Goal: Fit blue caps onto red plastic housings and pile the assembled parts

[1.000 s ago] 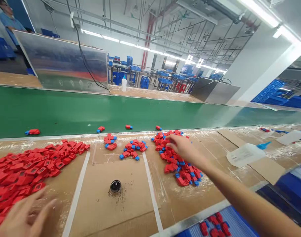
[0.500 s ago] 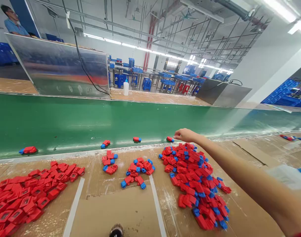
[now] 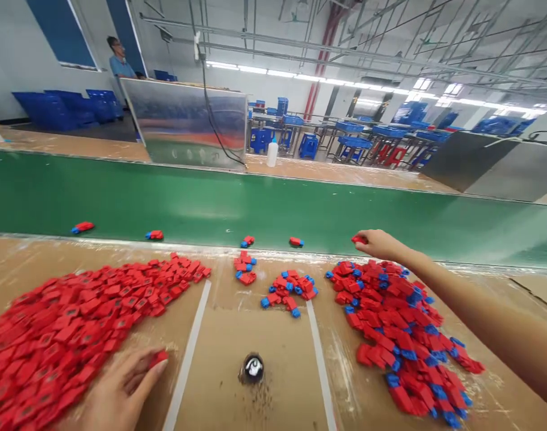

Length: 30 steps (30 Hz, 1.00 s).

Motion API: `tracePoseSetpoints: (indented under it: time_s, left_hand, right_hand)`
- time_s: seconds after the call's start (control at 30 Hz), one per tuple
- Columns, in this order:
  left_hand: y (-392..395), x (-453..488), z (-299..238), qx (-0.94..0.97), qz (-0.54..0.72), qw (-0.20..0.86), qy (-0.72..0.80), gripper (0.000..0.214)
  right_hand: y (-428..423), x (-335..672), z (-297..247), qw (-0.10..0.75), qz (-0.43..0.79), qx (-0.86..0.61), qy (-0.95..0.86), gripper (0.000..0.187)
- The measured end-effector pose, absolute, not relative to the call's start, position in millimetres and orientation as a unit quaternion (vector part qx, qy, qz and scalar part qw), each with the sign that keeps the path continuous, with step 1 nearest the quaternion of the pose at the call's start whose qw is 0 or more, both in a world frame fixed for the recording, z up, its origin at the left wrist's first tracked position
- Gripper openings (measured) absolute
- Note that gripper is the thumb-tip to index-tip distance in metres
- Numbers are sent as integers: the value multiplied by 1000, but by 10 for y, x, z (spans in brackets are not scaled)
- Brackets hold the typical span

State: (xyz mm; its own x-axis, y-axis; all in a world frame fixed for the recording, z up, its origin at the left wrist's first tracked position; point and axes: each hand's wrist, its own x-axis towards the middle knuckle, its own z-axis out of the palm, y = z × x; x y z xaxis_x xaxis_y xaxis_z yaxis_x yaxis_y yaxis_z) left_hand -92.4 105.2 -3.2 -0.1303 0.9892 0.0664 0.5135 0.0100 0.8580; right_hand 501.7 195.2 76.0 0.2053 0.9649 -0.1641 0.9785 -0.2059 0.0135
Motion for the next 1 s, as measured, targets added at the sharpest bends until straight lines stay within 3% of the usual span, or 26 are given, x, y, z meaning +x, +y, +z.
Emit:
tracePoseSetpoints:
  time_s: [0.1,0.2,0.33,0.67,0.9,1.0]
  left_hand:
    - [811,-684,157,583,372,398,603,34]
    - [620,-540,192,583,369,460,559,27]
    - [453,-421,106,610,367,471,521,22]
    - [244,-106,107,661,323,497,460,29]
    - [198,-146,77,612,313,551,474,9]
    - [190,-187,61,581,322,572,481,13]
  right_hand:
    - [1495,4583,917,-6,-69,728,683,36]
    - [914,3958,932,-142,-136,656,729,41]
    - [252,3093,766,-260,-248,578,732,32]
    - [153,2387,496,-256,-189,532,784,23]
    - [232,2325,475,-228,-149,517,812,21]
    - [250,2331,474,-198,-143,519,819,21]
